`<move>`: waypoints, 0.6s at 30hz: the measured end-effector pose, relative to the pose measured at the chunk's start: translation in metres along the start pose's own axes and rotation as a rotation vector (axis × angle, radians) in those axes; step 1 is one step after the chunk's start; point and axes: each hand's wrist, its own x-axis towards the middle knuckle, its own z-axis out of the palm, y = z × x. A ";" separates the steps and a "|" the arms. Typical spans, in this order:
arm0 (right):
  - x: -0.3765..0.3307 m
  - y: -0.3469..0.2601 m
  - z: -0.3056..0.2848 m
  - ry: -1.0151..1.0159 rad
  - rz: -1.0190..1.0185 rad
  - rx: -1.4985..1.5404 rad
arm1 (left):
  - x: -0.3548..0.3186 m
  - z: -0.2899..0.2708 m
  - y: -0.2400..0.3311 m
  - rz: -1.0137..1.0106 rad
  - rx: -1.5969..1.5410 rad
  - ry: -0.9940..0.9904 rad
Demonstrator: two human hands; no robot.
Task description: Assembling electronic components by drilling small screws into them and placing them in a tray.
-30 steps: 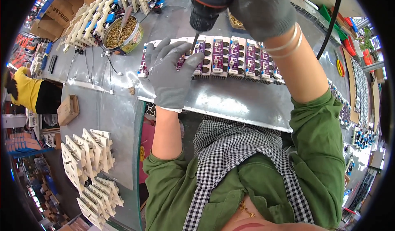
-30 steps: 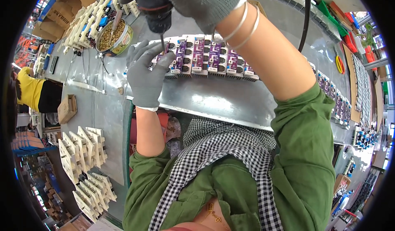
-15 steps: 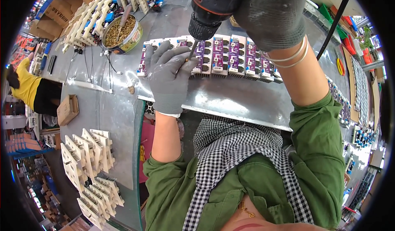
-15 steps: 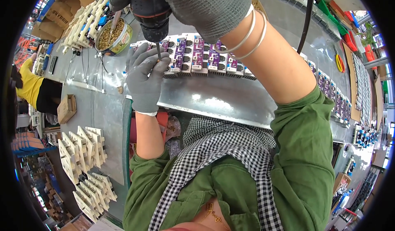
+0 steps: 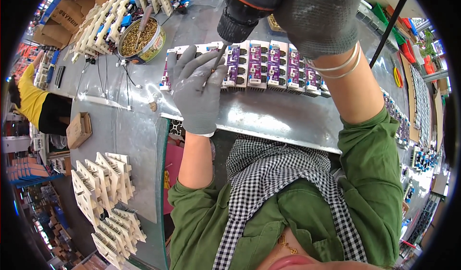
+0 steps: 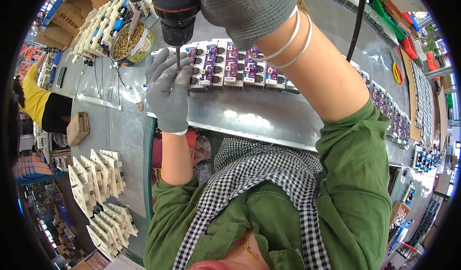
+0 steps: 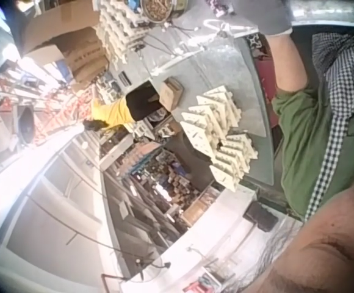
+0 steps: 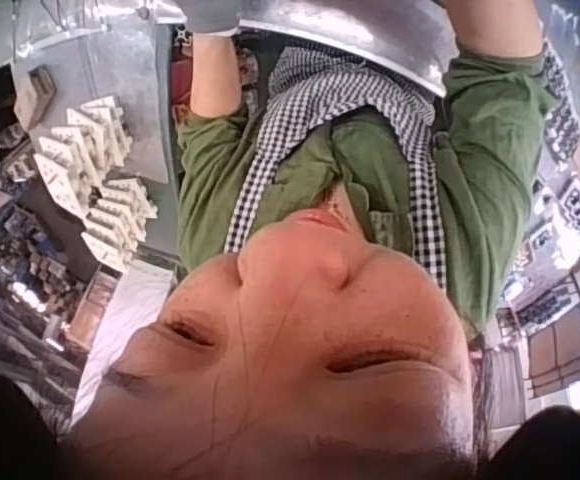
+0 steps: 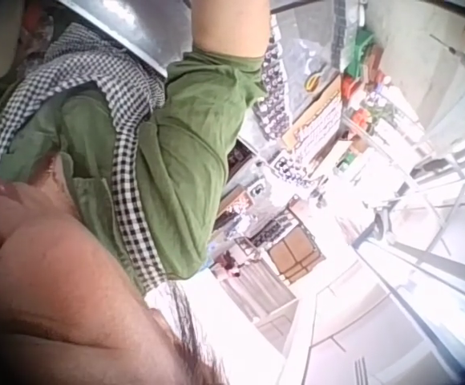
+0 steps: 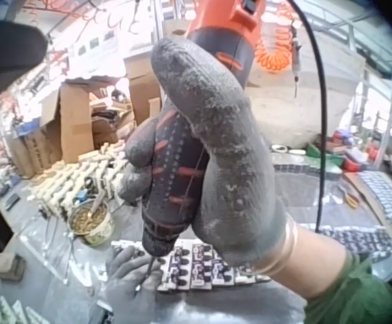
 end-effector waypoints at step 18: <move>0.010 0.019 -0.015 0.010 0.105 0.076 | 0.004 0.003 -0.003 0.093 0.142 0.021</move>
